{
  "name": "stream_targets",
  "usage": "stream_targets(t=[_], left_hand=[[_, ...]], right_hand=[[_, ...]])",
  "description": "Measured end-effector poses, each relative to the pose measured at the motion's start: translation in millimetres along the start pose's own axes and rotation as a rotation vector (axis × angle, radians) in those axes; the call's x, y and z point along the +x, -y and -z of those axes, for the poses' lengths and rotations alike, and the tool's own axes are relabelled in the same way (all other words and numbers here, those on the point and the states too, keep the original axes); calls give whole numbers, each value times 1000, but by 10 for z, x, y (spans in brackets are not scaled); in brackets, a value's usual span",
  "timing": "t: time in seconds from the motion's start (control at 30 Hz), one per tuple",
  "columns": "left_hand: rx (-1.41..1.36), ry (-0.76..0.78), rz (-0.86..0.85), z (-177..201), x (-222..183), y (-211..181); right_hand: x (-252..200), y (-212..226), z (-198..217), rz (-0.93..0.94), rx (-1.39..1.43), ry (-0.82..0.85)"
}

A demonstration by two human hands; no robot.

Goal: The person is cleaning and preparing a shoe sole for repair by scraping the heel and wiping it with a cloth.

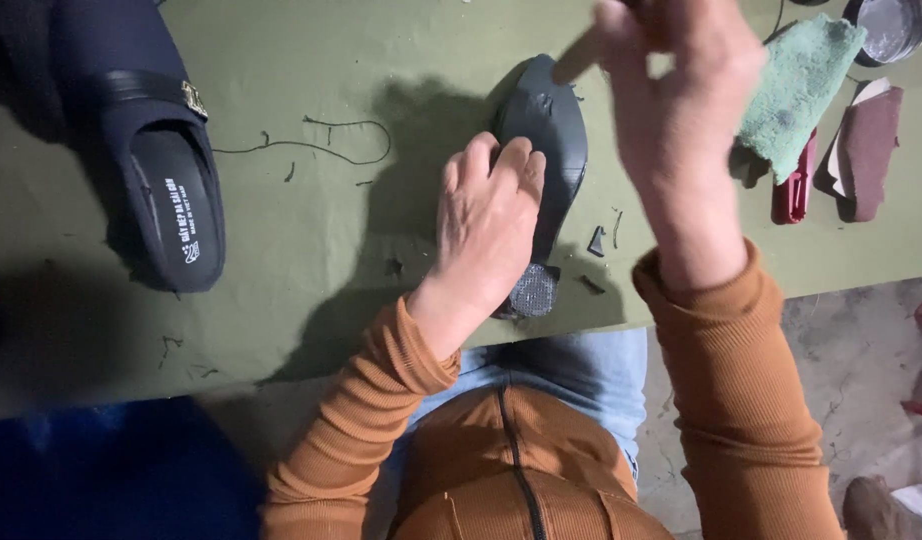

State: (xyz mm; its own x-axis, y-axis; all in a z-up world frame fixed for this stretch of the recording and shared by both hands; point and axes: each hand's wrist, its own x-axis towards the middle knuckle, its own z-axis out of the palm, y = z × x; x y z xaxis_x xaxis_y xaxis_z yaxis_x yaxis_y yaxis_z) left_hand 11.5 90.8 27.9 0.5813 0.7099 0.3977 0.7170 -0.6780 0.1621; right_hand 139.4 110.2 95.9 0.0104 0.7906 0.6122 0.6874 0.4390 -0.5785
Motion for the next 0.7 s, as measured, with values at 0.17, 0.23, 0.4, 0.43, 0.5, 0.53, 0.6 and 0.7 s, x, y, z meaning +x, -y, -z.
stream_targets(t=[0.17, 0.23, 0.4, 0.43, 0.5, 0.53, 0.6, 0.7], left_hand=[[-72, -122, -31, 109, 41, 32], [-54, -101, -25, 84, 15, 43], [-248, -16, 14, 58, 13, 132], [-247, -16, 16, 57, 23, 140], [-263, 34, 24, 52, 28, 152], [-261, 35, 24, 60, 21, 156], [-266, 66, 21, 83, 26, 161], [-526, -16, 34, 42, -20, 250]], right_hand=[[9, -257, -131, -23, 22, 95], [-39, -211, 9, -25, 43, 82], [-488, -133, 113, -57, -242, -3], [-511, -131, 118, -56, -240, -2], [-581, -122, 126, -100, -204, 32], [-574, -69, 168, -101, -202, 32], [-539, 39, 265, -82, -51, -68], [-605, 173, 282, -164, 9, -75]])
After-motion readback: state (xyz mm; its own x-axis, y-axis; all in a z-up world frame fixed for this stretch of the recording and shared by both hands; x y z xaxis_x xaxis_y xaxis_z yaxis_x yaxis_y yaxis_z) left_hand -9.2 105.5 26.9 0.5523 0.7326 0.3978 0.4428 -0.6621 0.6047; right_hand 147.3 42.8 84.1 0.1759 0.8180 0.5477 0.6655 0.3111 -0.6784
